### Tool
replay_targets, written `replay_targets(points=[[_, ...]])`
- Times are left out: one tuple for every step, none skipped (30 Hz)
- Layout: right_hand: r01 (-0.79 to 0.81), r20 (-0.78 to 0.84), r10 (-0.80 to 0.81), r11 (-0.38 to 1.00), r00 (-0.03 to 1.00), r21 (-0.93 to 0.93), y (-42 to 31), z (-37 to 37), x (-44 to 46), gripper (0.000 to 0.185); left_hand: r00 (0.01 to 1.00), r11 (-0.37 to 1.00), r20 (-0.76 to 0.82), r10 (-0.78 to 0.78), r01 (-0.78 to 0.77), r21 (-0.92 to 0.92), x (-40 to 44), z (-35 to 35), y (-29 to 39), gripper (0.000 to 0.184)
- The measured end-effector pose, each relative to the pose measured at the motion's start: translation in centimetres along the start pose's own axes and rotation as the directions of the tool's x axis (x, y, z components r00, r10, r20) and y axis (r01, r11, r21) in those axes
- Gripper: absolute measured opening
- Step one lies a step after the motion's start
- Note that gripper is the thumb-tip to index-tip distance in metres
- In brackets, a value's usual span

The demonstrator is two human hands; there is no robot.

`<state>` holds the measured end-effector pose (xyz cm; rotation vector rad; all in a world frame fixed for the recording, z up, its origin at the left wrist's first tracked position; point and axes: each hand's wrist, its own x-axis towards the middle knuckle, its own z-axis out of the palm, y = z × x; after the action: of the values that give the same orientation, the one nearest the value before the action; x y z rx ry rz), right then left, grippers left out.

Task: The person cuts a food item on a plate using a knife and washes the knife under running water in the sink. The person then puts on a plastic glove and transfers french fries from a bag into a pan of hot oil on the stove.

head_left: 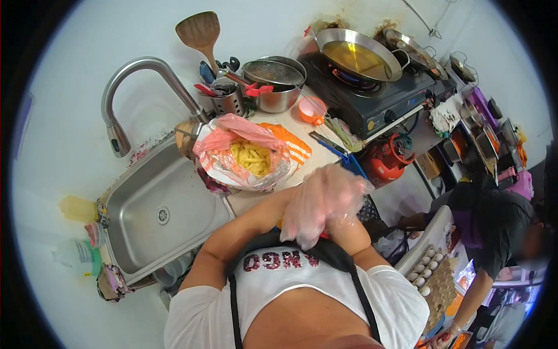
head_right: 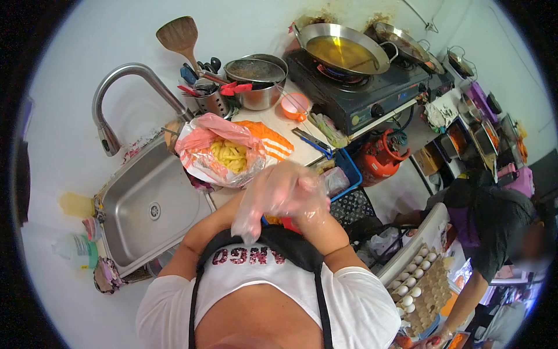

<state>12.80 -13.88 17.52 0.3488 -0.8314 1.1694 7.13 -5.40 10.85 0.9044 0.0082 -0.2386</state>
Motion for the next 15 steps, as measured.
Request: replay_targets(points=[[-0.008,-0.008,0.008,1.0,1.0,0.014,0.8,0.3,0.0,0.031,0.991,0.997,0.101,-0.082,0.081,0.008,-0.4,0.2,0.2,0.033],[-0.014,-0.016,0.014,1.0,1.0,0.022,1.4,0.6,0.0,0.03,0.973,0.99,0.181,-0.142,0.137,0.041,-0.7,0.5,0.5,0.032],[-0.02,-0.028,0.021,0.999,0.999,0.033,1.8,0.7,0.1,0.03,0.952,0.982,0.242,-0.186,0.173,0.075,-0.7,0.7,0.8,0.032],[-0.022,-0.037,0.023,0.999,0.999,0.04,2.2,0.8,0.2,0.03,0.951,0.978,0.233,-0.203,0.183,0.104,-0.7,0.6,1.2,0.031],[-0.026,-0.046,0.029,0.999,0.999,0.047,2.6,0.8,0.3,0.03,0.957,0.976,0.21,-0.201,0.178,0.127,-0.5,0.5,1.5,0.031],[-0.029,-0.057,0.033,0.998,0.998,0.057,3.0,0.7,0.4,0.029,0.965,0.975,0.176,-0.194,0.169,0.144,-0.3,0.5,1.5,0.031],[-0.036,-0.065,0.04,0.997,0.997,0.067,3.5,0.7,0.4,0.029,0.975,0.979,0.148,-0.166,0.145,0.143,-0.3,0.5,1.6,0.031],[-0.04,-0.075,0.045,0.997,0.996,0.069,4.0,0.8,0.2,0.029,0.985,0.984,0.121,-0.125,0.107,0.145,-0.3,0.6,1.7,0.031],[-0.043,-0.08,0.05,0.996,0.996,0.079,4.1,0.7,0.3,0.029,0.992,0.991,0.112,-0.064,0.049,0.125,-0.5,0.7,1.9,0.029],[-0.047,-0.086,0.054,0.996,0.995,0.079,4.3,0.8,0.4,0.029,0.997,0.986,0.076,-0.026,0.013,0.167,-0.6,0.6,1.9,0.028],[-0.053,-0.091,0.06,0.995,0.994,0.08,4.4,0.9,0.4,0.029,0.999,0.978,0.043,0.011,-0.019,0.207,-0.6,0.6,1.8,0.026],[-0.056,-0.096,0.064,0.995,0.993,0.083,4.6,0.9,0.4,0.029,0.999,0.967,0.013,0.046,-0.048,0.249,-0.7,0.4,1.7,0.025],[-0.057,-0.098,0.064,0.995,0.993,0.08,4.6,1.0,0.5,0.029,0.997,0.958,0.074,0.021,-0.041,0.284,-0.8,-0.1,1.7,0.026],[-0.057,-0.102,0.065,0.995,0.993,0.084,4.9,1.1,0.5,0.029,0.991,0.948,0.135,-0.008,-0.035,0.316,-0.8,-0.8,1.5,0.026],[-0.057,-0.106,0.065,0.995,0.992,0.078,5.0,1.0,0.5,0.028,0.98,0.936,0.196,-0.04,-0.032,0.35,-0.9,-1.1,1.7,0.027]])
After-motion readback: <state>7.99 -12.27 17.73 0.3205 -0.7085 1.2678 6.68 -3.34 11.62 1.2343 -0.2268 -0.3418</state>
